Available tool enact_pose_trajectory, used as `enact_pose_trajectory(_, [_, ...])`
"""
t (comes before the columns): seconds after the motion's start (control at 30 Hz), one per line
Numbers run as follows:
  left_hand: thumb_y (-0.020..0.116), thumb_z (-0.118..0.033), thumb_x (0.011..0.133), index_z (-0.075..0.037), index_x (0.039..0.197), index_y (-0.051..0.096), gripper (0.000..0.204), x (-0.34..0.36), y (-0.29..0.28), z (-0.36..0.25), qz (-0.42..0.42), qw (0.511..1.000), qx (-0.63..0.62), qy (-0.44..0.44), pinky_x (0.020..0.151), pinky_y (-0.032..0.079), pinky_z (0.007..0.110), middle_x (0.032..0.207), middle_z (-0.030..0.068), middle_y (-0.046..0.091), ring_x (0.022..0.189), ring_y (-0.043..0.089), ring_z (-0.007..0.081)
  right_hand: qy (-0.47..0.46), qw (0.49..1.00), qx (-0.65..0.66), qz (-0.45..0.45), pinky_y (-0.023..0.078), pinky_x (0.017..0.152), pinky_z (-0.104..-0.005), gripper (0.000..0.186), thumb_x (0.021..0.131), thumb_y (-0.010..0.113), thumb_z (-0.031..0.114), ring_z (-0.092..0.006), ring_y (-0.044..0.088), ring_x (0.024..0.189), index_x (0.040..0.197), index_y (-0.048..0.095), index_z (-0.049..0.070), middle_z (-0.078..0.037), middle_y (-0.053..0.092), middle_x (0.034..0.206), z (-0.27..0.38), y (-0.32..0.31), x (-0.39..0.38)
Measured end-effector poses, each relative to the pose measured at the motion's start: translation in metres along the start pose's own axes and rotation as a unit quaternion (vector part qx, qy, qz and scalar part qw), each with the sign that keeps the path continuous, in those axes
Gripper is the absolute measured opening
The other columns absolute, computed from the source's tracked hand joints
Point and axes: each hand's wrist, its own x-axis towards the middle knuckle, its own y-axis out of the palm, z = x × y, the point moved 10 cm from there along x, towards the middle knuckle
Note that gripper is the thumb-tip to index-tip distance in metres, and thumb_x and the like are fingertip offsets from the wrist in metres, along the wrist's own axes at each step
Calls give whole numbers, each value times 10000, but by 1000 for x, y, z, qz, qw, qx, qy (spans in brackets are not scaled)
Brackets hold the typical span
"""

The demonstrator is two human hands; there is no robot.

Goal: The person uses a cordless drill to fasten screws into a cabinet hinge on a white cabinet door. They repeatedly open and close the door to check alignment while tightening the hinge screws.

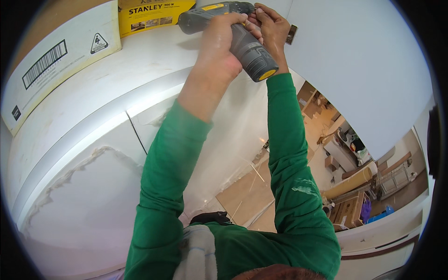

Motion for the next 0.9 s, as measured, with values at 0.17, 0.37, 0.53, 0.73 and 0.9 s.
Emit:
enact_pose_trajectory(0.17, [737, -69, 945, 48, 1141, 623, 255, -14, 7, 4, -20, 999, -21, -24, 711, 630, 421, 888, 138, 692, 722, 691, 240, -47, 998, 43, -22, 615, 833, -327, 330, 1053, 703, 66, -223, 785, 960, 1347, 712, -83, -182, 797, 1115, 22, -24, -28])
enact_pose_trajectory(0.37, [744, -134, 979, 8, 1106, 642, 216, -78, 14, 16, 20, 995, 76, -54, 646, 577, 362, 870, 128, 684, 631, 655, 214, -30, 995, 37, -87, 578, 844, -306, 242, 1045, 709, 50, -179, 704, 923, 1229, 754, -102, -133, 755, 1069, 45, -83, -122])
enact_pose_trajectory(0.53, [744, -167, 992, -10, 1125, 643, 229, -148, -4, 58, -16, 982, 169, -81, 593, 537, 341, 833, 120, 673, 584, 641, 194, 37, 973, 206, -97, 545, 867, -304, 237, 1048, 687, 26, -172, 646, 898, 1234, 734, -114, -111, 721, 1005, 38, -123, -179])
enact_pose_trajectory(0.73, [745, -159, 990, 5, 1132, 650, 237, -196, -44, 95, -20, 971, 229, -72, 582, 534, 326, 809, 125, 668, 593, 644, 187, 126, 941, 313, -40, 546, 826, -337, 288, 1038, 703, 48, -201, 667, 876, 1279, 715, -110, -143, 733, 1019, 19, -134, -220])
enact_pose_trajectory(0.9, [744, -137, 1023, -9, 1093, 677, 161, -231, -91, 107, -59, 972, 216, -77, 602, 559, 320, 836, 78, 680, 645, 669, 164, 94, 992, 73, -39, 647, 802, -370, 248, 1033, 713, 40, -271, 785, 810, 1242, 739, -92, -208, 787, 1068, 14, -144, -243])
